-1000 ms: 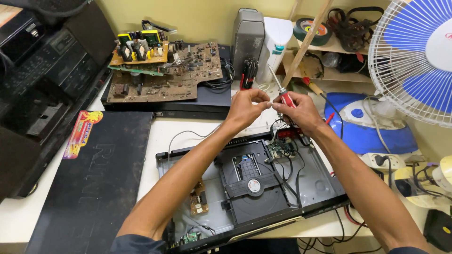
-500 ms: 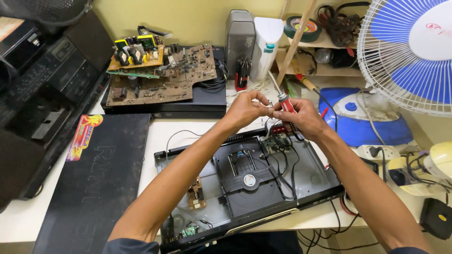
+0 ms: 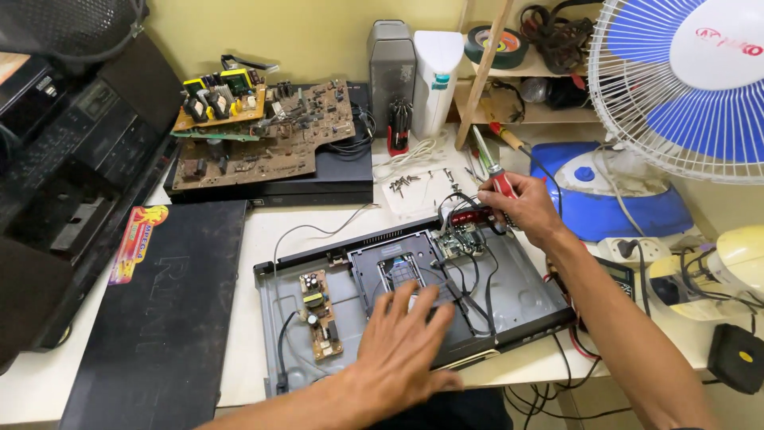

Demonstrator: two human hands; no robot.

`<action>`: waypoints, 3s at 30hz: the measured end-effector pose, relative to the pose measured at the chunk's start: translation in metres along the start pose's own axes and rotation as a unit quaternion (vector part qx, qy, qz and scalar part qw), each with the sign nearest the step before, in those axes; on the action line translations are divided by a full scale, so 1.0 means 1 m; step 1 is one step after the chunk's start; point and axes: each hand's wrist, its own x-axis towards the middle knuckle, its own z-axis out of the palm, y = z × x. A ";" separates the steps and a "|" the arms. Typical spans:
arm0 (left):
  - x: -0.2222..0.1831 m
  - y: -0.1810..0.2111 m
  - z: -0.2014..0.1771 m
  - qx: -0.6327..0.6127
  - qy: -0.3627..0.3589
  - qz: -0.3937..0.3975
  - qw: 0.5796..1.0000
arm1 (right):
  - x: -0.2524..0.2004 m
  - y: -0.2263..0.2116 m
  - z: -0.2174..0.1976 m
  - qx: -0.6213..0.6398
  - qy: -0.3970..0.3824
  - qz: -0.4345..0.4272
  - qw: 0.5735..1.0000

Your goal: Repairing a DVD player by installing the disc drive mechanism, connecting internal wiring, and securing it with a screwdriver.

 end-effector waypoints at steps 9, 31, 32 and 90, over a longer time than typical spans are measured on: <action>-0.041 0.005 0.033 0.128 0.205 0.082 0.967 | 0.005 -0.022 -0.010 -0.122 0.067 0.058 0.989; -0.065 -0.032 0.089 0.140 0.200 0.120 0.962 | 0.106 0.005 0.014 -0.446 -0.130 -0.050 0.884; -0.066 -0.033 0.089 0.122 0.181 0.120 0.968 | 0.105 0.005 0.014 -0.440 -0.133 -0.043 0.887; 0.167 -0.162 -0.032 -0.728 0.222 -0.142 0.633 | -0.006 -0.060 0.011 -0.204 -0.017 -0.111 0.973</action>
